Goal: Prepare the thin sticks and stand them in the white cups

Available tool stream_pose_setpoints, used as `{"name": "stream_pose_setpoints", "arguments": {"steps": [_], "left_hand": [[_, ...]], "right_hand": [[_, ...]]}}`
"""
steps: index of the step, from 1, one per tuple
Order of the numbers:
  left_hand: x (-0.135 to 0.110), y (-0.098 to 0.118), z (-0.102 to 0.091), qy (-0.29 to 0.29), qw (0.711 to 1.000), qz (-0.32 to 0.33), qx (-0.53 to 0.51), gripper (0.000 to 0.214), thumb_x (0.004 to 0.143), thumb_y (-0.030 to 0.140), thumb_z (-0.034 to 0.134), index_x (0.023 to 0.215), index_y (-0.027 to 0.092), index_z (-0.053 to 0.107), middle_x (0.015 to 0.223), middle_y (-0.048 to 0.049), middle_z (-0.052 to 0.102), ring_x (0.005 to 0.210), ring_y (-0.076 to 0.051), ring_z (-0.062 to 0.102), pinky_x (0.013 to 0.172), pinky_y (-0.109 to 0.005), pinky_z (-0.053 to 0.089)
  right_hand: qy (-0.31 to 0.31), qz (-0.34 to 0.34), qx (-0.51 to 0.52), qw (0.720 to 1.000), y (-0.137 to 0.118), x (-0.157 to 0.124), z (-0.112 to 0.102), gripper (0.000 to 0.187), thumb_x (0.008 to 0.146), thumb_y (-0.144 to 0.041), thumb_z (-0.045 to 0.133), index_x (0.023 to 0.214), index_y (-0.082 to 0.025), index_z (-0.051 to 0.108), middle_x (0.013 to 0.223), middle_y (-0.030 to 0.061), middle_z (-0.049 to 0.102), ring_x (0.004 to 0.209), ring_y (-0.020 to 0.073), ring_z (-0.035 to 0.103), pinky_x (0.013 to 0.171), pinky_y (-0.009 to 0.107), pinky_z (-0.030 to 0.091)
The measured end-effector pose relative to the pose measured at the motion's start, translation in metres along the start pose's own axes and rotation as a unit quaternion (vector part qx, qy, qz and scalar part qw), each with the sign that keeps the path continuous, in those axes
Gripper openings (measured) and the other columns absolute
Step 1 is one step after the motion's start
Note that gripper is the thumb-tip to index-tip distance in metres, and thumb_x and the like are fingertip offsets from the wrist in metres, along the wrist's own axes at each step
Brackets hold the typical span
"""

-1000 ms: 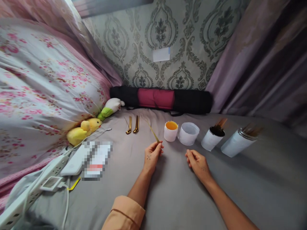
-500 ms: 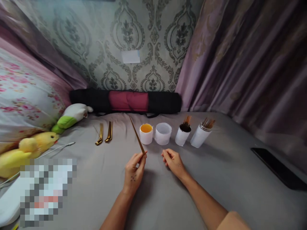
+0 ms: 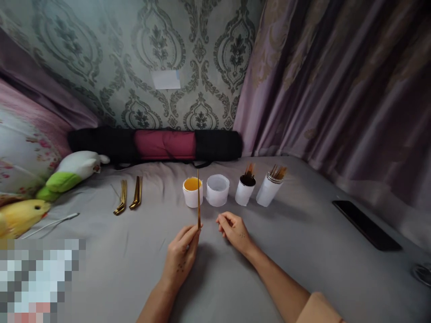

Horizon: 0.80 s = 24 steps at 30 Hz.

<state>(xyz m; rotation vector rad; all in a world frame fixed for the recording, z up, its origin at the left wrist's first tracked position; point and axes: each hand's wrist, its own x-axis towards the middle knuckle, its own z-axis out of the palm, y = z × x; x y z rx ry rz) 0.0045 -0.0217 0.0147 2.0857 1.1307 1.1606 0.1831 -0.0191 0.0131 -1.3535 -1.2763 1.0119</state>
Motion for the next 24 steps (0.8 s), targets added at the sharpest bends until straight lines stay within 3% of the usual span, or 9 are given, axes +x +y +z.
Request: {"name": "stream_pose_setpoints", "arguments": {"steps": [12,24], "left_hand": [[-0.001,-0.005,0.005,-0.046,0.995,0.074,0.044,0.03,0.085,0.016,0.04,0.108,0.023,0.056,0.096,-0.0073,0.059,0.086,-0.013,0.057,0.078,-0.022,0.045],[-0.004,-0.005,0.004,-0.105,0.989,0.079,0.071,0.032,0.085,0.016,0.037,0.112,0.023,0.053,0.095,-0.0069,0.058,0.085,-0.012,0.056,0.075,-0.021,0.044]], "right_hand": [[-0.021,-0.015,0.037,0.999,-0.006,-0.003,0.0,0.032,0.082,-0.043,0.043,0.082,-0.016,0.059,0.057,-0.0028,0.05,0.044,0.0059,0.043,0.042,0.018,0.035],[-0.029,-0.018,0.07,0.997,-0.012,-0.004,0.0,0.025,0.081,-0.038,0.045,0.086,-0.017,0.057,0.057,-0.0029,0.049,0.043,0.0059,0.041,0.042,0.019,0.035]]}}
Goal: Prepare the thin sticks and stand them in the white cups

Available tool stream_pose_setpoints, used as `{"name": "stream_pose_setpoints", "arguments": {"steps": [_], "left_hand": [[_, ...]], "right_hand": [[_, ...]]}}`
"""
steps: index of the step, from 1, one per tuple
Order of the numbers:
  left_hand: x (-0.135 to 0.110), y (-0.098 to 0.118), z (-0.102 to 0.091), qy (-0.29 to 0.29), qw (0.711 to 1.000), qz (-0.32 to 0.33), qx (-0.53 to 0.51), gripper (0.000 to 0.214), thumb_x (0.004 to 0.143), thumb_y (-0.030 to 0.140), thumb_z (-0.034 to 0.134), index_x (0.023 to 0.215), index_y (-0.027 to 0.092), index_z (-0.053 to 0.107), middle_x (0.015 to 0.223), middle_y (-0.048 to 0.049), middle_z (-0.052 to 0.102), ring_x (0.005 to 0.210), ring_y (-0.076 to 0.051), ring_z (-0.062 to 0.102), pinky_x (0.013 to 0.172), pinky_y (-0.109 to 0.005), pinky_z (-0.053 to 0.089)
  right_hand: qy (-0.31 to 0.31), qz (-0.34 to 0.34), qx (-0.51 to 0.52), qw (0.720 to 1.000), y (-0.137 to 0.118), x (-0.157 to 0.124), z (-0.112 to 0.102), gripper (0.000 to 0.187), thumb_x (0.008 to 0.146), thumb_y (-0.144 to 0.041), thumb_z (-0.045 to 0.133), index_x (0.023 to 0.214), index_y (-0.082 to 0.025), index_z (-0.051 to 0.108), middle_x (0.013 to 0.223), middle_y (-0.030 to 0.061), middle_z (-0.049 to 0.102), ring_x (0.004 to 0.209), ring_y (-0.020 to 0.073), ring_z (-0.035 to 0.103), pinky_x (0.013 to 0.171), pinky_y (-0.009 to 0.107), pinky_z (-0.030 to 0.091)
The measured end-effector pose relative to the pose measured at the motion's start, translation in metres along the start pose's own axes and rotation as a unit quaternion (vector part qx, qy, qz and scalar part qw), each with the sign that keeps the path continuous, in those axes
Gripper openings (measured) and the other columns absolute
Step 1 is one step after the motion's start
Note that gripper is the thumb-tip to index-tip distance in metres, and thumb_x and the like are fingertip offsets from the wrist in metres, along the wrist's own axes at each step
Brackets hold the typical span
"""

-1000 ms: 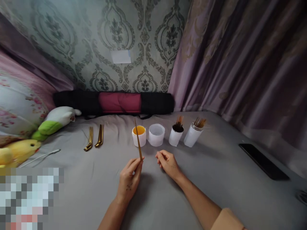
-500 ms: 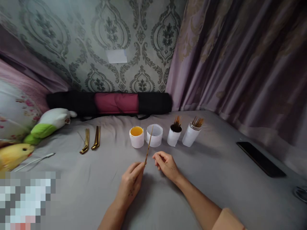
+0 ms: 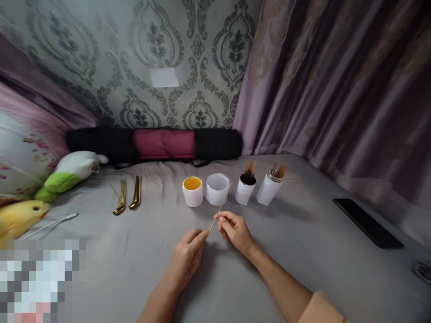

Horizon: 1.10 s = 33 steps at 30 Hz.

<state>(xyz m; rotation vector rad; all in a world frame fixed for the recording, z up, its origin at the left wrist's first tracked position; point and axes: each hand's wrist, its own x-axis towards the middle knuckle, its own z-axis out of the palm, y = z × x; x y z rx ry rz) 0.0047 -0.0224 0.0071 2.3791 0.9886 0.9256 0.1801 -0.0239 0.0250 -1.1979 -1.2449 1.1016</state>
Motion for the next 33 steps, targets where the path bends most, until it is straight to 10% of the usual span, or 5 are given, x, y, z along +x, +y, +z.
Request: {"name": "stream_pose_setpoints", "arguments": {"steps": [33], "left_hand": [[0.0007,-0.0026,-0.0002,-0.023,0.998,-0.052,0.036,0.032,0.087,0.021,0.033,0.104,0.019,0.059,0.089,-0.0083,0.056,0.082,-0.015,0.052,0.074,-0.025,0.041]], "right_hand": [[0.02,0.053,0.013,0.998,-0.0005,0.0009,0.0026,0.032,0.077,-0.045,0.052,0.089,-0.016,0.057,0.062,-0.0017,0.05,0.046,0.0062,0.044,0.038,0.017,0.033]]}}
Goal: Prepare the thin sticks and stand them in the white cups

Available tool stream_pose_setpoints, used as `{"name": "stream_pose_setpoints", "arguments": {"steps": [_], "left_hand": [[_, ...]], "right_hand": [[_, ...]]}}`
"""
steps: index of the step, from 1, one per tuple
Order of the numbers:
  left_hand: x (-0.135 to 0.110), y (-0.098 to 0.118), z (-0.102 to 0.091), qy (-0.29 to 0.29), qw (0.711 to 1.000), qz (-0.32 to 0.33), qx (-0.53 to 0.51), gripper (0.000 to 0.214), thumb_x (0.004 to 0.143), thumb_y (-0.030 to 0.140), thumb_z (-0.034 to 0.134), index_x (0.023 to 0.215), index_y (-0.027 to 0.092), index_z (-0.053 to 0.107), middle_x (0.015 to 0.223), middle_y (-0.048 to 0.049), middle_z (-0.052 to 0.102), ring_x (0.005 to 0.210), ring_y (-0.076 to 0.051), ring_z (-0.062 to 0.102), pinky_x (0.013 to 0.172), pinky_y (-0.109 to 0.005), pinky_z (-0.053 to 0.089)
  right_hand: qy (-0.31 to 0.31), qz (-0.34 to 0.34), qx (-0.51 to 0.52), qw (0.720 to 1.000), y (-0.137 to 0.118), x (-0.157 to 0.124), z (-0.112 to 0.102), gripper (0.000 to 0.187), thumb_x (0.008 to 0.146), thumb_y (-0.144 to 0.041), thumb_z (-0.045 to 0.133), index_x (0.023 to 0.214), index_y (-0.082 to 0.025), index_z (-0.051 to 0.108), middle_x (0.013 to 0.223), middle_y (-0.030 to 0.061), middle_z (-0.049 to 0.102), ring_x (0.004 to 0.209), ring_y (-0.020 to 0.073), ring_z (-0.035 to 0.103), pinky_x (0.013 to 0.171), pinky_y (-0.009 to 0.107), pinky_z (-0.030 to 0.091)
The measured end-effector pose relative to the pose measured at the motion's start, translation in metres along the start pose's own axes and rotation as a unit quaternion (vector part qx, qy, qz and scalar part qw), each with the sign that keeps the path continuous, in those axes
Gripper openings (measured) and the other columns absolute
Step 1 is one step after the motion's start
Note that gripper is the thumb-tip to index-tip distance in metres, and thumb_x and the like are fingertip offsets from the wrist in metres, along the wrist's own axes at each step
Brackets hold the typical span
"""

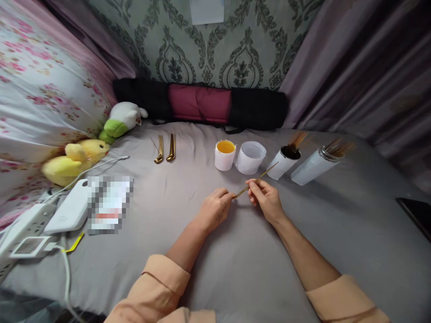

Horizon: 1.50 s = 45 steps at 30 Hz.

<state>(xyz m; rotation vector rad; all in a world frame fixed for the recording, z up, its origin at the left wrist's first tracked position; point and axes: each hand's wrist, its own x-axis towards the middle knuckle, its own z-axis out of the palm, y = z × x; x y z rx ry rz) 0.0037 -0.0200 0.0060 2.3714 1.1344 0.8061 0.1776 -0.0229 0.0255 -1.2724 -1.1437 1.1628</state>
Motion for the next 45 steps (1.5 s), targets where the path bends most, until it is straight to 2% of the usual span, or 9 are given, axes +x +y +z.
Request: {"name": "stream_pose_setpoints", "arguments": {"steps": [6,10,15,19,22,25,29,36,45], "left_hand": [[0.004,0.004,-0.003,0.019,0.988,-0.073,-0.133,0.025,0.082,0.019,0.041,0.095,0.017,0.062,0.081,-0.0061,0.058,0.07,-0.012,0.052,0.067,-0.023,0.041],[0.005,0.007,-0.002,0.026,0.957,-0.166,-0.237,0.023,0.08,0.02,0.044,0.091,0.015,0.064,0.078,-0.0048,0.061,0.066,-0.011,0.052,0.062,-0.022,0.041],[0.008,0.011,0.0,0.011,0.849,-0.275,-0.451,0.027,0.078,0.03,0.05,0.093,0.011,0.06,0.073,-0.0052,0.06,0.054,-0.009,0.052,0.046,-0.02,0.041],[0.01,0.013,-0.002,0.001,0.757,-0.309,-0.576,0.027,0.077,0.029,0.054,0.092,0.007,0.057,0.077,-0.0096,0.061,0.057,-0.011,0.057,0.051,-0.023,0.046],[0.01,0.014,-0.003,-0.02,0.709,-0.322,-0.627,0.026,0.077,0.028,0.055,0.092,0.006,0.056,0.08,-0.0129,0.062,0.059,-0.013,0.059,0.055,-0.025,0.047],[0.009,0.014,-0.004,-0.041,0.677,-0.335,-0.654,0.025,0.078,0.026,0.055,0.092,0.006,0.056,0.083,-0.0149,0.063,0.062,-0.014,0.061,0.059,-0.025,0.048],[0.01,0.016,-0.007,-0.056,0.649,-0.355,-0.67,0.021,0.079,0.022,0.053,0.092,0.006,0.056,0.086,-0.0156,0.063,0.065,-0.013,0.062,0.062,-0.024,0.049],[0.009,0.018,-0.01,-0.082,0.623,-0.361,-0.69,0.018,0.08,0.016,0.052,0.094,0.006,0.056,0.086,-0.0144,0.064,0.066,-0.012,0.061,0.066,-0.023,0.049],[0.008,0.014,-0.006,-0.095,0.618,-0.368,-0.688,0.018,0.079,0.012,0.052,0.096,0.006,0.057,0.085,-0.0135,0.064,0.062,-0.01,0.06,0.061,-0.02,0.048]], "right_hand": [[0.015,-0.006,0.015,1.0,0.003,0.002,-0.001,0.032,0.077,-0.044,0.053,0.09,-0.015,0.057,0.062,-0.0012,0.05,0.046,0.0059,0.043,0.038,0.017,0.033],[0.03,-0.011,0.045,0.998,0.007,0.004,-0.002,0.028,0.077,-0.042,0.054,0.088,-0.017,0.058,0.062,-0.002,0.05,0.045,0.0054,0.043,0.037,0.017,0.032],[0.047,-0.007,0.064,0.997,0.009,0.006,-0.005,0.025,0.076,-0.041,0.055,0.086,-0.018,0.058,0.06,-0.0031,0.05,0.044,0.0052,0.043,0.037,0.016,0.031],[0.056,-0.005,0.069,0.996,0.01,0.006,-0.005,0.026,0.076,-0.042,0.055,0.085,-0.018,0.058,0.06,-0.0036,0.048,0.044,0.005,0.042,0.037,0.016,0.03],[0.054,-0.007,0.066,0.996,0.01,0.006,-0.005,0.026,0.076,-0.043,0.055,0.084,-0.018,0.058,0.059,-0.0038,0.047,0.044,0.0052,0.042,0.037,0.017,0.03],[0.048,-0.013,0.056,0.997,0.008,0.005,-0.004,0.026,0.076,-0.043,0.054,0.083,-0.018,0.058,0.058,-0.004,0.046,0.044,0.0055,0.041,0.037,0.017,0.03],[0.034,-0.018,0.049,0.998,0.007,0.003,-0.004,0.024,0.077,-0.042,0.053,0.082,-0.019,0.057,0.057,-0.0043,0.046,0.043,0.0056,0.041,0.038,0.017,0.031],[0.01,-0.025,0.034,0.999,0.006,0.002,-0.003,0.022,0.08,-0.039,0.051,0.084,-0.018,0.057,0.057,-0.0041,0.045,0.044,0.0061,0.04,0.039,0.018,0.03],[0.008,-0.034,-0.008,0.999,0.002,0.001,-0.003,0.025,0.079,-0.041,0.051,0.085,-0.017,0.057,0.057,-0.0039,0.044,0.044,0.0062,0.039,0.039,0.019,0.03]]}}
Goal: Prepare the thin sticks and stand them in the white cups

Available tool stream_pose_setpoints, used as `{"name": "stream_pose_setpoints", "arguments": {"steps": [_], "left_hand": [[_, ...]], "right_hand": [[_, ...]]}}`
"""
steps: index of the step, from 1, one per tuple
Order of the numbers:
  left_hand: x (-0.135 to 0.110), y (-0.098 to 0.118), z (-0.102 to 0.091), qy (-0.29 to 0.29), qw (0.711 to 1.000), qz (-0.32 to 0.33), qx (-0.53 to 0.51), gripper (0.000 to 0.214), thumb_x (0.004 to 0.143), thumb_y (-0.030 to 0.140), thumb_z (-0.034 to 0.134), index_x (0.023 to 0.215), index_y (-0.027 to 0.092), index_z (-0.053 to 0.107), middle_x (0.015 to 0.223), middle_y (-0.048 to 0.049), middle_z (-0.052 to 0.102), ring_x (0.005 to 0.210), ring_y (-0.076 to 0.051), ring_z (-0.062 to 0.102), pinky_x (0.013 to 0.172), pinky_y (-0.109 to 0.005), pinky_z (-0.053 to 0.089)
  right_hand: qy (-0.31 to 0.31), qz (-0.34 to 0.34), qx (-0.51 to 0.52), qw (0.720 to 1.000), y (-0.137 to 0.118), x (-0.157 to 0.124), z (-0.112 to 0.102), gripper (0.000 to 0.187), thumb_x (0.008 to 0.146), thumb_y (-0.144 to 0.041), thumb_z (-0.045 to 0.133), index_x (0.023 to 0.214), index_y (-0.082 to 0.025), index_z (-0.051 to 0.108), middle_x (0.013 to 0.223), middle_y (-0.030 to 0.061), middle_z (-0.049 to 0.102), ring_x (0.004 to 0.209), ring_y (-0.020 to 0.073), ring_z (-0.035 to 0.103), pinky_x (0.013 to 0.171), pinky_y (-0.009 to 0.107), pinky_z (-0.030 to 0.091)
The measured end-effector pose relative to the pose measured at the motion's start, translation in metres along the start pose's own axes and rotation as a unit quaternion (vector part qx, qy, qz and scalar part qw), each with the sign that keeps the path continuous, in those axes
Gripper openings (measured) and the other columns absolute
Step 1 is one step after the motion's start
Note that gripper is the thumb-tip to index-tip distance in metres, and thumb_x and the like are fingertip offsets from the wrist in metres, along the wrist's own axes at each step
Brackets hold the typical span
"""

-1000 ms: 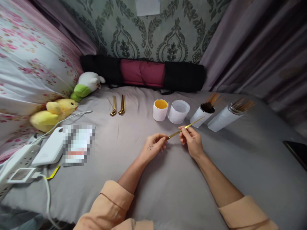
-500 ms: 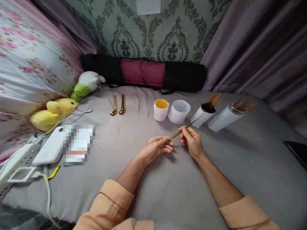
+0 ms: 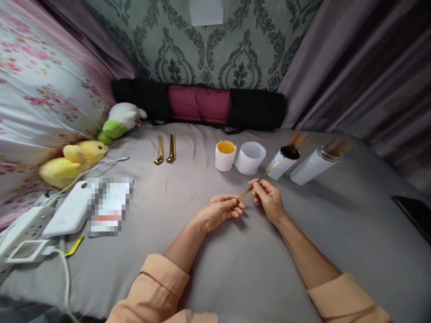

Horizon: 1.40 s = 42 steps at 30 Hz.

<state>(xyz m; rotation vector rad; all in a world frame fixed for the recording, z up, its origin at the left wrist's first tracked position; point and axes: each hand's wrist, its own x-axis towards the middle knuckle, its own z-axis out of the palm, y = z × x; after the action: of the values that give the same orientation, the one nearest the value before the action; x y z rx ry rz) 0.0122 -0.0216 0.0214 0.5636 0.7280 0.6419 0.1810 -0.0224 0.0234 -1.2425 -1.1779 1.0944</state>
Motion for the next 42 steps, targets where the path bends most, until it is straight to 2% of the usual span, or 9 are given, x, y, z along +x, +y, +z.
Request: {"name": "stream_pose_setpoints", "arguments": {"steps": [12,21,28,42], "left_hand": [[-0.001,0.002,0.001,0.0,1.0,-0.008,-0.001,0.016,0.077,0.012,0.055,0.093,0.006,0.058,0.084,-0.0133,0.064,0.061,-0.009,0.059,0.056,-0.019,0.047],[-0.002,0.001,0.002,-0.001,1.0,0.0,0.003,0.016,0.077,0.013,0.055,0.091,0.006,0.057,0.084,-0.0132,0.064,0.061,-0.009,0.058,0.055,-0.019,0.046],[-0.003,0.001,0.001,-0.004,1.0,0.002,-0.001,0.016,0.077,0.015,0.057,0.09,0.007,0.057,0.084,-0.0135,0.064,0.063,-0.01,0.059,0.055,-0.019,0.046],[-0.004,0.003,0.002,-0.005,1.0,-0.001,0.012,0.015,0.075,0.018,0.059,0.087,0.008,0.058,0.084,-0.0124,0.064,0.061,-0.008,0.058,0.055,-0.018,0.046]], "right_hand": [[0.087,-0.029,0.006,0.996,-0.017,0.009,-0.013,0.028,0.077,-0.044,0.052,0.086,-0.018,0.059,0.06,-0.0023,0.047,0.045,0.0062,0.04,0.039,0.018,0.031],[0.135,-0.059,0.023,0.989,-0.04,0.016,-0.031,0.025,0.08,-0.041,0.051,0.085,-0.018,0.059,0.064,-0.0014,0.05,0.046,0.0056,0.043,0.038,0.018,0.031],[0.146,-0.068,0.019,0.987,-0.047,0.016,-0.04,0.026,0.078,-0.042,0.054,0.084,-0.018,0.059,0.064,-0.001,0.053,0.046,0.006,0.043,0.038,0.019,0.031],[0.153,-0.018,0.027,0.988,-0.053,0.007,-0.045,0.03,0.073,-0.045,0.057,0.079,-0.016,0.058,0.064,0.0003,0.055,0.044,0.0058,0.043,0.037,0.019,0.031]]}}
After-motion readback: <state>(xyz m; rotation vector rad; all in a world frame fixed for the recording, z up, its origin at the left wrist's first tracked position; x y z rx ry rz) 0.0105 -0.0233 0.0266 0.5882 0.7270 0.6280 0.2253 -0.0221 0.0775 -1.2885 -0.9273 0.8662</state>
